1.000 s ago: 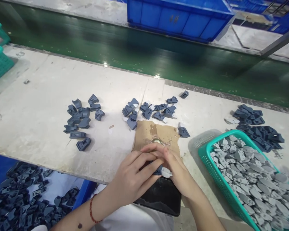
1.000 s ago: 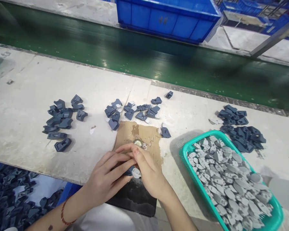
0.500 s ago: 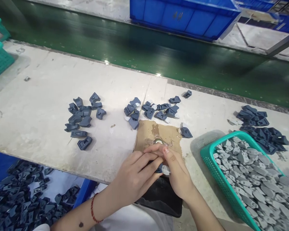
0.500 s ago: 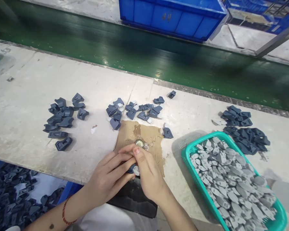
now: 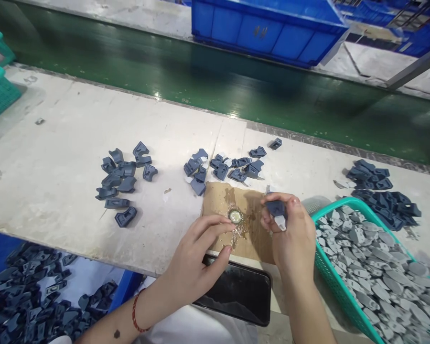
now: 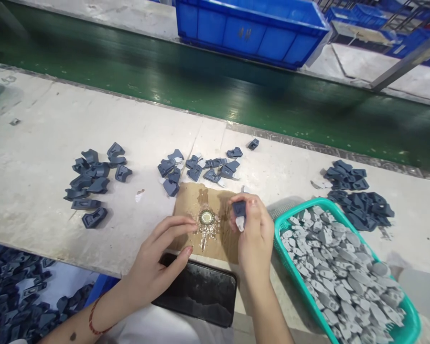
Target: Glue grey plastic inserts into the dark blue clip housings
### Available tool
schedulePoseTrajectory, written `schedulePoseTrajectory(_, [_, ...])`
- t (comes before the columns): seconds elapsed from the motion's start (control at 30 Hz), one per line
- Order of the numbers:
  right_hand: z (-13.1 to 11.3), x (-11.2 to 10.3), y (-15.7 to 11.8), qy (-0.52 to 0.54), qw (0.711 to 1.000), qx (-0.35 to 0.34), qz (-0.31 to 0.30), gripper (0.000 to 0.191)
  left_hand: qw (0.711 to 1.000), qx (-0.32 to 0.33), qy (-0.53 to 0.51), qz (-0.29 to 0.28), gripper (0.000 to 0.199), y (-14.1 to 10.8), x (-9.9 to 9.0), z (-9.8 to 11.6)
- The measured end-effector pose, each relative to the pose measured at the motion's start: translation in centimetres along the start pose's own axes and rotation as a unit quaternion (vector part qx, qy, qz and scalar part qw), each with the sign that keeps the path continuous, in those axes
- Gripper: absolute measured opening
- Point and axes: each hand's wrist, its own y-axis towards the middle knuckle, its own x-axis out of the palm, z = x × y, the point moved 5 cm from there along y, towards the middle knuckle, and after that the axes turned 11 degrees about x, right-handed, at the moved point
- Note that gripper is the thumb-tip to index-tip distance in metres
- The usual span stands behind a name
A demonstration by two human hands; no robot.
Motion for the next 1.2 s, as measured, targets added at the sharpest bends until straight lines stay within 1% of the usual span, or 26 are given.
schedulePoseTrajectory(0.07, [0.3,-0.7,0.6,0.009,0.999,0.014,0.036,0.044,1.000,-0.005,-0.005,-0.003,0.028,0.0,0.0,-0.1])
schedulePoseTrajectory(0.13, [0.6,-1.1,0.9,0.010,0.998,0.030,0.054,0.045,1.000,-0.004,-0.008,-0.002,0.026,-0.1,0.0,-0.1])
schedulePoseTrajectory(0.27, [0.9,-1.2,1.1,0.023,0.996,0.060,0.067,0.051,1.000,-0.008,-0.016,0.004,0.021,-0.2,0.1,-0.3])
schedulePoseTrajectory(0.37, [0.9,-0.8,1.2,0.066,0.994,0.072,0.057,0.055,1.000,-0.009,-0.020,0.004,0.020,-0.1,0.1,-0.3])
schedulePoseTrajectory(0.43, [0.7,-0.5,1.4,0.101,0.992,0.059,0.043,0.052,1.000,-0.006,-0.020,0.003,0.020,-0.1,0.1,-0.2])
schedulePoseTrajectory(0.5, [0.4,-0.4,1.4,0.128,0.991,0.030,0.035,0.043,1.000,-0.005,-0.020,0.005,0.020,0.0,0.0,-0.1])
schedulePoseTrajectory(0.6, [0.0,-0.3,1.0,0.134,0.991,-0.005,0.009,0.034,1.000,-0.009,-0.022,0.012,0.021,0.0,0.0,-0.1])
schedulePoseTrajectory(0.7, [-0.4,-0.2,0.4,0.088,0.995,-0.035,-0.019,0.043,0.999,-0.019,-0.025,0.018,0.020,-0.1,0.0,-0.2])
schedulePoseTrajectory(0.77, [-0.7,-0.3,-0.2,0.042,0.996,-0.074,-0.011,0.048,0.999,-0.017,-0.026,0.021,0.021,-0.1,-0.1,-0.2])
schedulePoseTrajectory(0.8, [-1.0,-0.4,-0.4,0.019,0.994,-0.103,0.005,0.047,0.999,-0.014,-0.026,0.023,0.021,-0.1,-0.1,-0.2])
schedulePoseTrajectory(0.87, [-1.5,-0.8,-1.0,-0.014,0.984,-0.169,0.056,0.039,0.999,-0.005,-0.023,0.030,0.022,-0.1,-0.3,-0.1])
schedulePoseTrajectory(0.93, [-2.0,-1.1,-1.5,-0.031,0.966,-0.229,0.114,0.028,0.999,0.004,-0.013,0.040,0.023,-0.1,-0.5,0.0])
schedulePoseTrajectory(1.0, [-2.7,-1.5,-2.1,-0.040,0.947,-0.275,0.164,0.017,0.999,0.013,0.000,0.051,0.024,-0.1,-0.7,0.1])
schedulePoseTrajectory(1.07, [-3.6,-2.5,-2.8,-0.049,0.924,-0.311,0.218,0.008,0.998,0.021,0.009,0.055,0.023,0.0,-0.8,0.1])
schedulePoseTrajectory(1.13, [-4.7,-4.3,-3.3,-0.089,0.903,-0.313,0.280,0.007,0.998,0.025,0.012,0.053,0.023,-0.1,-0.7,0.1])
schedulePoseTrajectory(1.17, [-5.1,-5.5,-3.3,-0.132,0.900,-0.282,0.305,0.010,0.998,0.026,0.013,0.051,0.023,-0.1,-0.7,0.1])
schedulePoseTrajectory(1.2, [-5.3,-6.8,-3.0,-0.206,0.895,-0.231,0.321,0.016,0.998,0.028,0.013,0.051,0.023,-0.1,-0.7,0.1])
